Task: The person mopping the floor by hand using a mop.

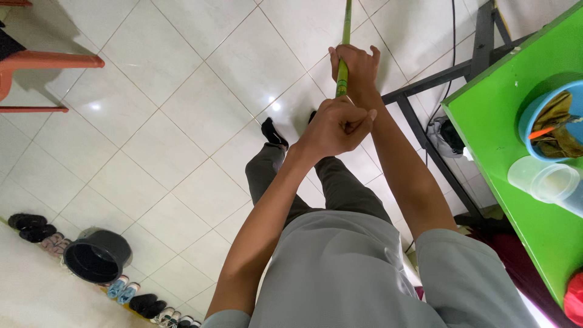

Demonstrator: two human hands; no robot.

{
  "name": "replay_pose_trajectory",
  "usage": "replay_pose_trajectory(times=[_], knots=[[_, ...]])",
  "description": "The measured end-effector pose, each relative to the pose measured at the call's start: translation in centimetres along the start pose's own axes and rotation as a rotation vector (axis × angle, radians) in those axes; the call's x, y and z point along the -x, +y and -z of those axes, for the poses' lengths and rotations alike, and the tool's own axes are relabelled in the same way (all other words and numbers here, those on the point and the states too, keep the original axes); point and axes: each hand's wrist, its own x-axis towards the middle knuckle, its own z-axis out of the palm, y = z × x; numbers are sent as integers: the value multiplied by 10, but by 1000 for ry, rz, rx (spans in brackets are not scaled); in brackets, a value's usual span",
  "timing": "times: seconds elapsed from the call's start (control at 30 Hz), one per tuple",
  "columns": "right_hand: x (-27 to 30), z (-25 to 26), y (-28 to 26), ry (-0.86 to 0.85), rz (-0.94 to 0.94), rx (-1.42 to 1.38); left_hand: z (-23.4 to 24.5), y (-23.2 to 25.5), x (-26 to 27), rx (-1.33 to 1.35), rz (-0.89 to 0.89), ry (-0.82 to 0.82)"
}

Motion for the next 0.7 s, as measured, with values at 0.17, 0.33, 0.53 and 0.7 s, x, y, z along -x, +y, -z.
replay_pose_trajectory(times=[0.17,0.33,0.53,0.7], knots=[[-10,-20,47,1,-61,5,-15,-37,-11,-27,3,-50],[-6,-31,76,13,-131,7,-29,-55,-15,-18,-4,-73],[2,-16,56,-10,-297,-83,-31,-34,-19,-9,-6,-64],[11,32,18,44,-347,-56,-29,0,-27,-3,19,-67]])
